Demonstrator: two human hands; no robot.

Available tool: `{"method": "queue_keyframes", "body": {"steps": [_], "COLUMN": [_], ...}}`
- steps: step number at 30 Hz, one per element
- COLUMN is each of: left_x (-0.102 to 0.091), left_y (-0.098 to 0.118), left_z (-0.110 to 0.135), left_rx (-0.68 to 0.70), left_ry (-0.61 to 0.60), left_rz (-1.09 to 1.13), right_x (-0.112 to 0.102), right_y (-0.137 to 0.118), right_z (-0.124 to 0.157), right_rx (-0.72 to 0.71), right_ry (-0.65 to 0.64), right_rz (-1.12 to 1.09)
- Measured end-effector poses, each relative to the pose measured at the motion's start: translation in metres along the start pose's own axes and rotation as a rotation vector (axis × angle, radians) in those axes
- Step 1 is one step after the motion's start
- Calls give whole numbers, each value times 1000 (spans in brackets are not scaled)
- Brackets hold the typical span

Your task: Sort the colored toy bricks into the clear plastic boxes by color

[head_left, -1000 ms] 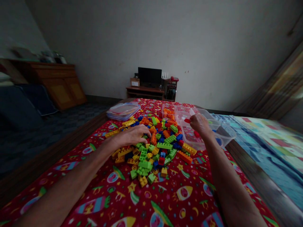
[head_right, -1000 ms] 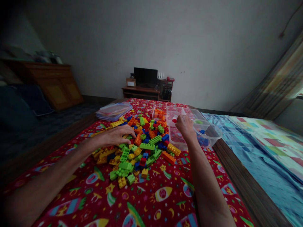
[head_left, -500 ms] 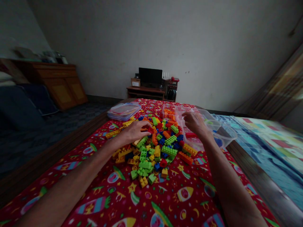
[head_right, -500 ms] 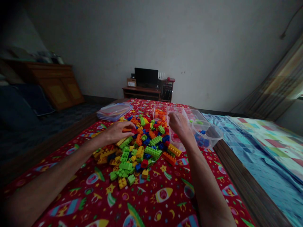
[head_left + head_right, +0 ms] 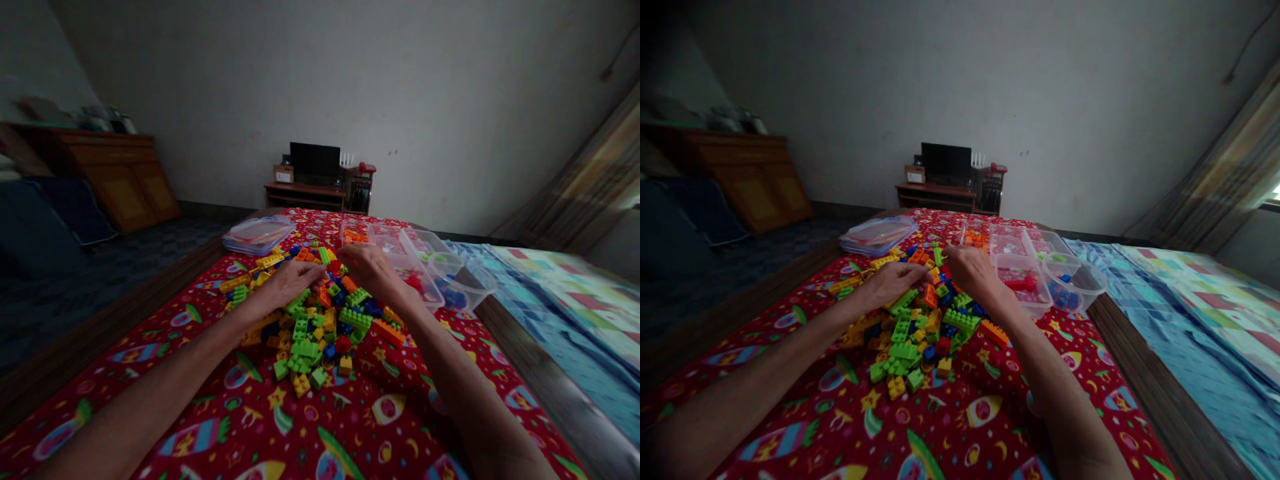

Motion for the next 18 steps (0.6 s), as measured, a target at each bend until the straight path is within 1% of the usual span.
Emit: {"method": "queue_keyframes", "body": {"steps": [2, 4, 7, 9, 11, 13, 15, 18], "left_x": [0, 7, 28, 46, 62, 72, 77, 74], "left_y": [3, 11, 25, 32, 35, 32, 27, 21], "left_z": [1, 5, 18, 30, 41, 47, 49, 44], "left_rx": [72, 201, 451, 553, 589, 597, 580, 537], "left_ry": [-33, -104, -250, -367, -449, -478, -473, -434], "left_rz": [-126, -228, -329, -398, -448, -489, -531, -576], "right_x": [-2, -3, 0, 5, 10, 14, 16, 13], "right_y": [22, 46, 77, 92, 104, 110, 112, 105], "right_z": [1, 5, 14, 19, 24, 25, 25, 21], "right_rx": [114, 237, 404, 487, 544, 572, 569, 499], "right_ry": [-12, -36, -83, -143, -195, -203, -180, -145], "right_rz": [100, 202, 305, 328, 319, 301, 293, 280]}}
Point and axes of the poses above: each hand's wrist, its own z-axis away from the middle knuckle, its own x-axis out of the palm, y = z × x, the point moved 1 cm from there along -z, towards the middle knuckle, and after that the axes turned 9 degrees about z, right-handed, at the moved point
